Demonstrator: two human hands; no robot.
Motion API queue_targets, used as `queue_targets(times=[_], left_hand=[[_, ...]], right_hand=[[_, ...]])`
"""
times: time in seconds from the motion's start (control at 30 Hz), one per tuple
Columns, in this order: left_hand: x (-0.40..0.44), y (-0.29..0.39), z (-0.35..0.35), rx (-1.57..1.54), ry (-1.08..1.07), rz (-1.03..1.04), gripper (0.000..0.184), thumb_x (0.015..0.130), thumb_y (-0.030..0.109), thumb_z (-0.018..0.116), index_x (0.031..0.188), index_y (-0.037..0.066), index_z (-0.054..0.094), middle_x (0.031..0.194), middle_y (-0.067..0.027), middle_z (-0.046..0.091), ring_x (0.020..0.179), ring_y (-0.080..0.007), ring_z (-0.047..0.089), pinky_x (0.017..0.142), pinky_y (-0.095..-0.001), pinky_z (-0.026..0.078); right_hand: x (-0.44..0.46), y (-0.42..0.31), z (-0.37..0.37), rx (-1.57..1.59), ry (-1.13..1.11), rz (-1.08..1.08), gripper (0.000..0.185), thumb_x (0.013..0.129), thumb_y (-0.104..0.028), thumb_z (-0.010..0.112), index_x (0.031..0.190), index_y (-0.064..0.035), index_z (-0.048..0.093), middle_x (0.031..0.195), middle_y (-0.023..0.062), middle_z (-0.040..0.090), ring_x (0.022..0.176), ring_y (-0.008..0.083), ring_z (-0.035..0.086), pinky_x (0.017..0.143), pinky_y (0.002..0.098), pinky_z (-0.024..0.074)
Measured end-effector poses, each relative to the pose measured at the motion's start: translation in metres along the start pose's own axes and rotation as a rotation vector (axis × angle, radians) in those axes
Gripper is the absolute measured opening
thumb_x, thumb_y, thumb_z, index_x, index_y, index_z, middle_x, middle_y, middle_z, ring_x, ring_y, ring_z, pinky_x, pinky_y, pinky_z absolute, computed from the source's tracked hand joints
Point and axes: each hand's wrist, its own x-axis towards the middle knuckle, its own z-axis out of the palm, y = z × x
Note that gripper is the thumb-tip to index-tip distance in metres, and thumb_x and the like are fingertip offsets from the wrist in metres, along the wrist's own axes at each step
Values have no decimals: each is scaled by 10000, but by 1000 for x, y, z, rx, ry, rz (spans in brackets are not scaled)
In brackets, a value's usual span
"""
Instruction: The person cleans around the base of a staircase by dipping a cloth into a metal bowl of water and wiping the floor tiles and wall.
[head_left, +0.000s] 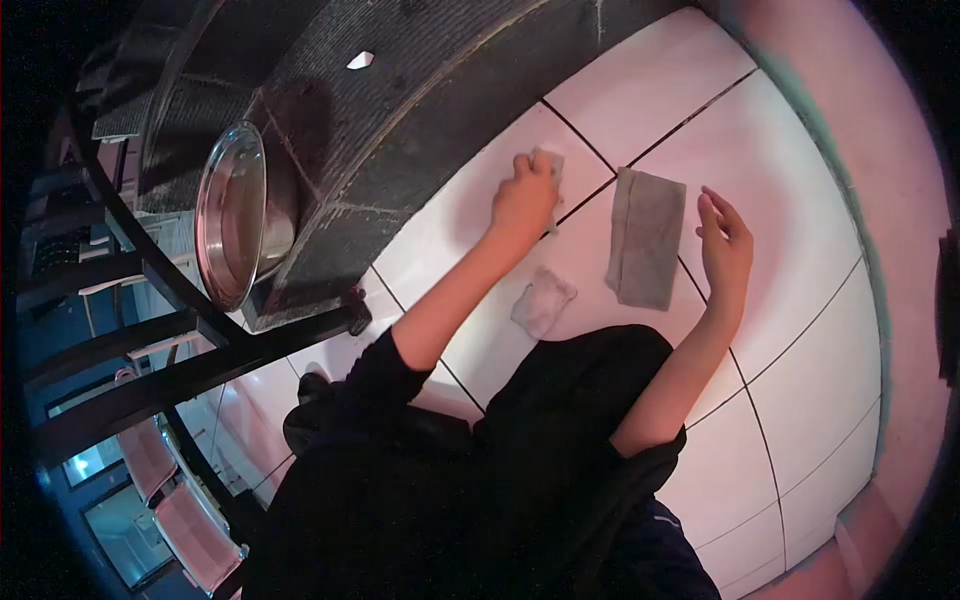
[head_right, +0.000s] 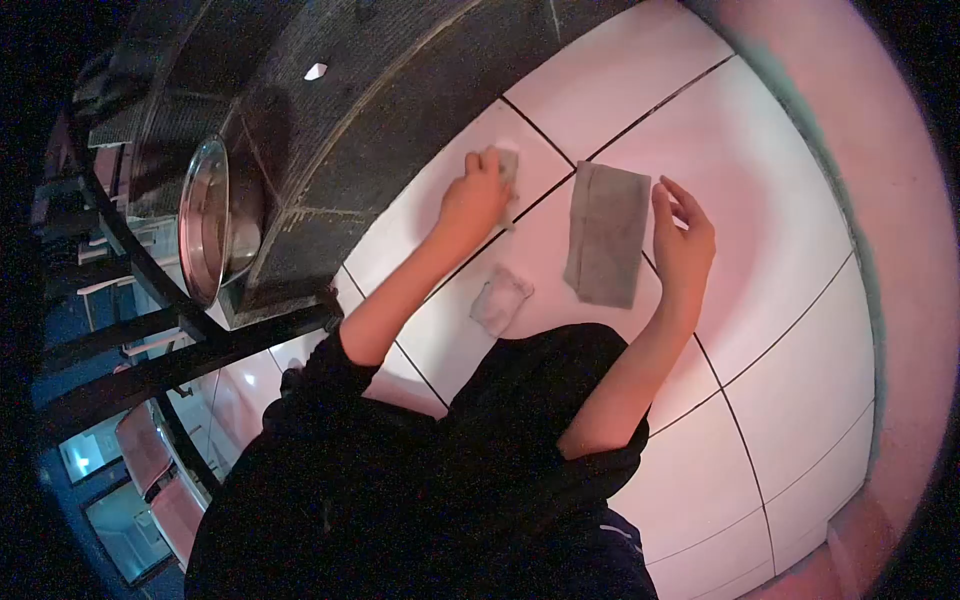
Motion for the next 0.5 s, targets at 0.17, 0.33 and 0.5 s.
queue_targets(times=[0.17, 0.33, 0.5], left_hand=[[36, 2, -13, -22, 35, -21, 404, 762, 213, 635, 1001, 35, 362, 977, -187, 478, 680, -340, 622, 549, -362, 540], [-15, 7, -16, -110, -26, -25, 462, 752, 246, 660, 1051, 48, 369, 962, -183, 493, 715, -326, 619, 573, -353, 534], [-71, -8, -9, -371, 249, -28, 437, 766, 247, 657, 1069, 41, 419, 985, -191, 503, 807, -352, 589, 623, -387, 514]], right_hand=[[4, 1, 8, 46, -27, -51, 369, 807, -381, 594, 1054, -113, 650, 939, 112, 658, 799, 199, 635, 779, 309, 471], [4, 2, 2, 3, -41, -50, 366, 803, -375, 599, 1063, -120, 645, 952, 106, 658, 800, 187, 633, 776, 306, 471], [0, -1, 1, -25, -29, -61, 378, 797, -379, 604, 1072, -122, 640, 940, 99, 658, 795, 187, 634, 774, 305, 471]])
